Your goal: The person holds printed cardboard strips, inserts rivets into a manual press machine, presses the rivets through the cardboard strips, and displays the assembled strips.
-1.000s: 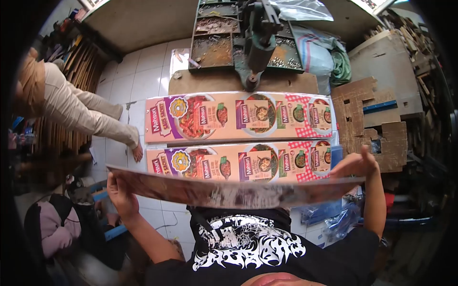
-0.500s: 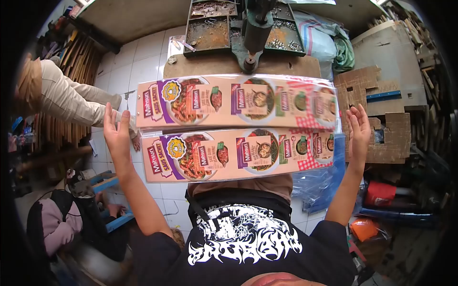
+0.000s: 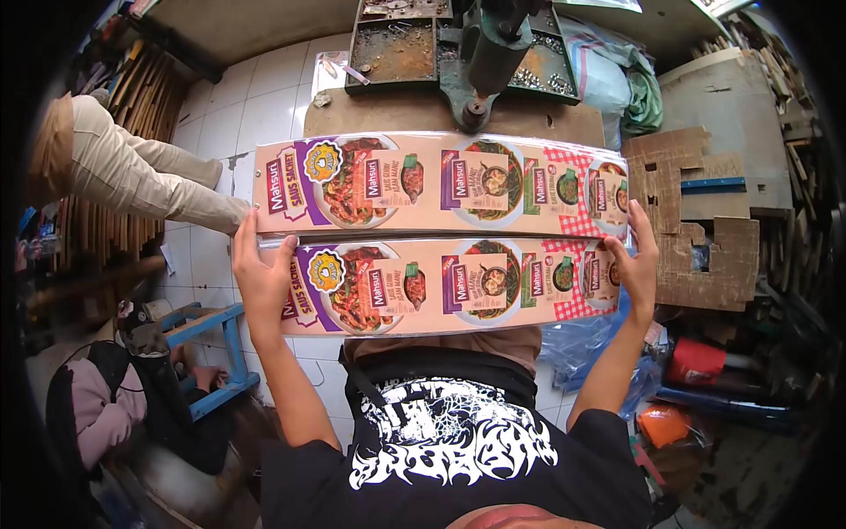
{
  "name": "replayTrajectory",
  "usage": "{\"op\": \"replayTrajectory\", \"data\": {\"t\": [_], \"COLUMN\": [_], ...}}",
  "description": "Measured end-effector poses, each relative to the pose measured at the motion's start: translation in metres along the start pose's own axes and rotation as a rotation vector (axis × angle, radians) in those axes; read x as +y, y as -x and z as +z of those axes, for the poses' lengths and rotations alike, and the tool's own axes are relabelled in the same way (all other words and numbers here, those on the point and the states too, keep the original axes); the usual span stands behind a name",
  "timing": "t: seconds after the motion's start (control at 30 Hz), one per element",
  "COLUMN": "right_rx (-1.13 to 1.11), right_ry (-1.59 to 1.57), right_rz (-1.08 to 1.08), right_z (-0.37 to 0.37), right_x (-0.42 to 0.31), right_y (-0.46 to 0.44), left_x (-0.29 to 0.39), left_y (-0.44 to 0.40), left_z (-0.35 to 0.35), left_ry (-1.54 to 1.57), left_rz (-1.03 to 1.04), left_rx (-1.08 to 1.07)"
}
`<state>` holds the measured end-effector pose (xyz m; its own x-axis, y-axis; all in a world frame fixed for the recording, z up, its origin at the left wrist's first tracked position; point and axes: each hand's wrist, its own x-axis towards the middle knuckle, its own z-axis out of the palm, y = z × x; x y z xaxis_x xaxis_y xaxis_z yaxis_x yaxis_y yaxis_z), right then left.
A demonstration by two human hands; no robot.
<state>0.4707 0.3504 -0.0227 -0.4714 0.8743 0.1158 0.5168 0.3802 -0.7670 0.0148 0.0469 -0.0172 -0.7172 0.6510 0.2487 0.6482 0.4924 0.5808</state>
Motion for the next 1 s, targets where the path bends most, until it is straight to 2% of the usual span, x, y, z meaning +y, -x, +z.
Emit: {"op": "replayTrajectory", "data": {"t": [0.17,0.27,0.33,0.4,0.43,0.5,0.53,0.6,0.67,0.73,0.77,0.8,0.87,0.93,1.0], "right_rx": [0.008,0.04,0.056,0.072,0.164,0.163,0.156,0.152,0.14,0.143,0.16,0.163,0.153,0.153,0.176], "right_ry": [0.158,0.191,0.215,0.392,0.277,0.215,0.144,0.078,0.08,0.039,0.046,0.05,0.199,0.205,0.457], "right_rz": [-0.087,-0.063,-0.047,-0.106,-0.145,-0.168,-0.189,-0.272,-0.287,-0.281,-0.293,-0.294,-0.274,-0.259,-0.324], "right_z": [0.002,0.005,0.004,0.004,0.006,0.012,0.016,0.032,0.05,0.068,0.075,0.078,0.084,0.085,0.084], "right_x": [-0.015,-0.011,-0.017,-0.03,-0.045,-0.069,-0.08,-0.092,-0.099,-0.094,-0.091,-0.087,-0.083,-0.081,-0.079], "right_y": [-0.006,-0.006,-0.006,-0.008,-0.018,-0.035,-0.044,-0.065,-0.083,-0.106,-0.118,-0.13,-0.154,-0.177,-0.202], "left_x": [0.011,0.013,0.023,0.047,0.067,0.104,0.115,0.133,0.144,0.148,0.147,0.144,0.14,0.141,0.141], "left_y": [0.002,-0.002,-0.003,-0.012,-0.021,-0.034,-0.042,-0.06,-0.076,-0.084,-0.085,-0.084,-0.084,-0.083,-0.083], "left_z": [0.0,0.001,-0.001,-0.003,-0.001,0.004,0.015,0.041,0.078,0.114,0.13,0.14,0.151,0.15,0.147], "left_ry": [0.017,0.001,-0.15,-0.196,-0.095,-0.003,0.005,0.224,0.398,0.453,0.438,0.442,0.383,0.442,0.462], "left_rz": [-0.044,-0.064,-0.02,-0.003,0.097,0.256,0.261,0.354,0.391,0.335,0.382,0.384,0.374,0.33,0.278], "left_rx": [-0.004,-0.02,-0.001,0.036,0.046,0.044,0.047,-0.09,-0.104,-0.116,-0.024,-0.023,0.021,0.007,-0.046]}}
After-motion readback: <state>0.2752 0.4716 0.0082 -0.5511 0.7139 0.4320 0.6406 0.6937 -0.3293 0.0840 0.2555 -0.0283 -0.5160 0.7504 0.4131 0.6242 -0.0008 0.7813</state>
